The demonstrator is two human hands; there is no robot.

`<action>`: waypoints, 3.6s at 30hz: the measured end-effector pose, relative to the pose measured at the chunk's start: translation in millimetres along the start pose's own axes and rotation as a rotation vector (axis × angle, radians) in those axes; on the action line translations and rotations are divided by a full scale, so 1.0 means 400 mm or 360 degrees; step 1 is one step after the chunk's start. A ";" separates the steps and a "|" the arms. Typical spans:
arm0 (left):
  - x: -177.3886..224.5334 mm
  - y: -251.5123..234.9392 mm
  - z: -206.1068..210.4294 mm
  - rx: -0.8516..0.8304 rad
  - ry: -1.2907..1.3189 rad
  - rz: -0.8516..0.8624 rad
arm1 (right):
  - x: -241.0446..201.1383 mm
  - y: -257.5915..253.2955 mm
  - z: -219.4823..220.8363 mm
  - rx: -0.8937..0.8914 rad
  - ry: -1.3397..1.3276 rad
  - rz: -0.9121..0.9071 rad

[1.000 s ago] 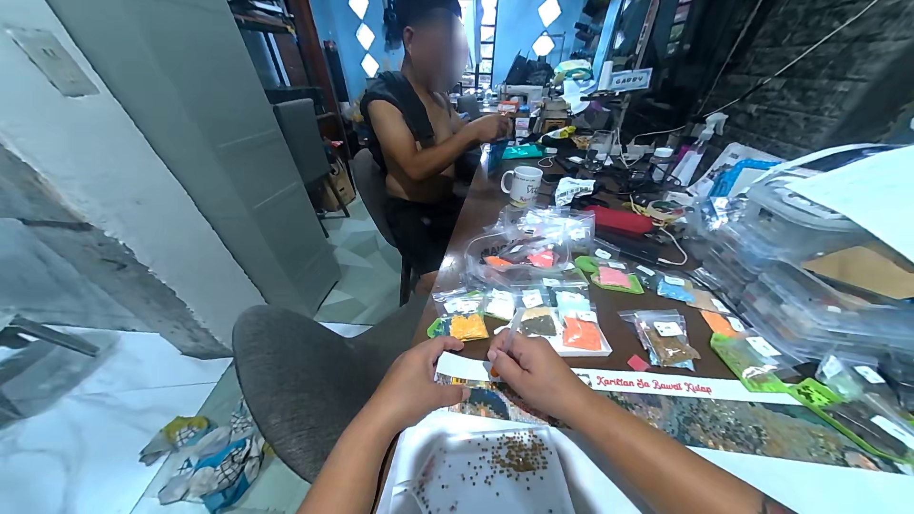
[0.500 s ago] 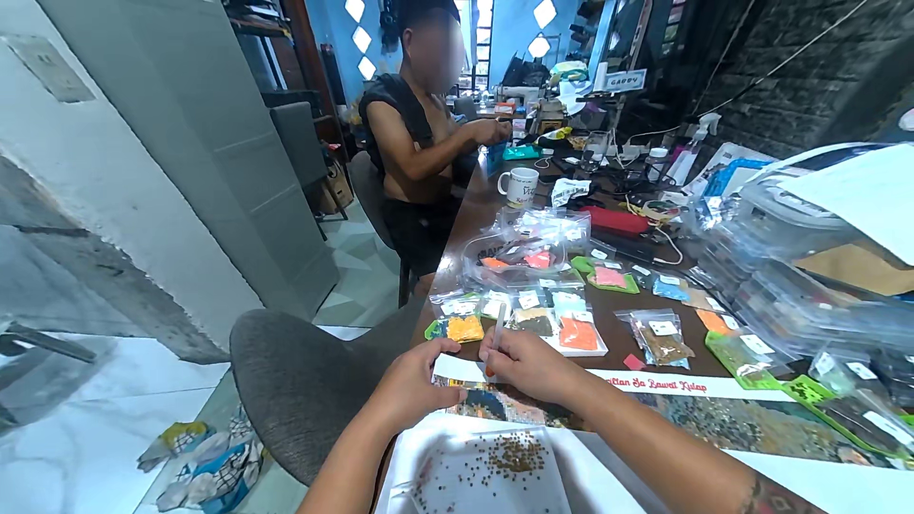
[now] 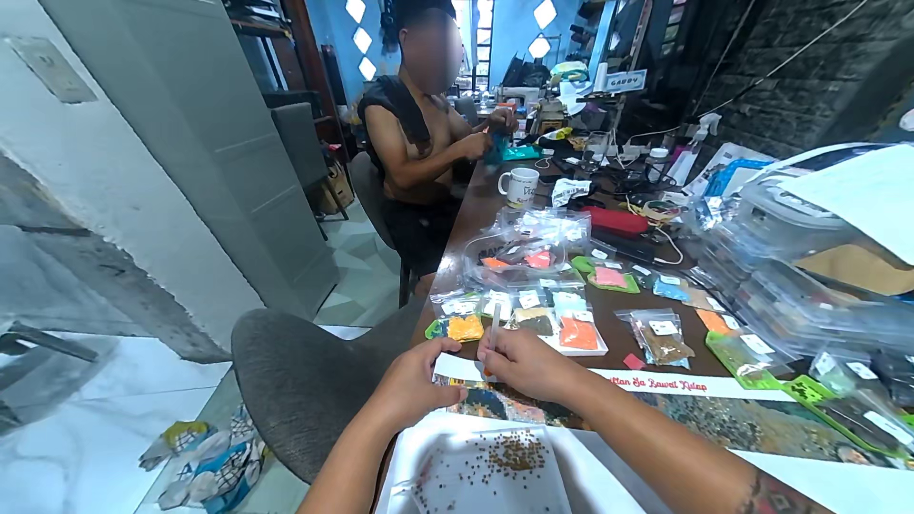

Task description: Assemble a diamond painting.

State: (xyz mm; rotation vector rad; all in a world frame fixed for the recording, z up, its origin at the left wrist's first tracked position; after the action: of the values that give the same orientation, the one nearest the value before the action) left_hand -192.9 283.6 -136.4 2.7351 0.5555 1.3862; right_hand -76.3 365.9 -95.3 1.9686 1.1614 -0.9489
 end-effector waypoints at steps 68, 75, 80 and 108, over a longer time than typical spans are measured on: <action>0.031 0.014 0.029 -0.0166 0.0736 0.0289 | 0.057 0.533 -0.397 0.0850 -0.0229 -0.0475; 0.030 0.014 0.030 -0.0165 0.0717 0.0249 | 0.061 0.540 -0.410 0.0907 -0.0242 -0.0389; 0.032 0.012 0.032 -0.0166 0.0736 0.0269 | 0.056 0.561 -0.427 0.0999 -0.0333 -0.0340; 0.043 0.020 0.004 -0.0065 0.0229 0.0642 | 0.009 0.744 -0.609 0.1605 -0.0293 -0.0750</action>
State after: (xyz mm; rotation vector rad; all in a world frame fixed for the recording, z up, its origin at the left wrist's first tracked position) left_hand -180.0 281.8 -122.7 2.8360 -0.0322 1.6573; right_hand 255.8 448.8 79.8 2.2601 1.1656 -2.2453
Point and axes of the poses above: each hand's wrist, its own y-axis away from the middle knuckle, its own z-axis out of the palm, x = y × z, the point moved 9 cm from there along -y, towards the middle knuckle, and after that the axes turned 10 degrees about -y, right-handed, at the moved point
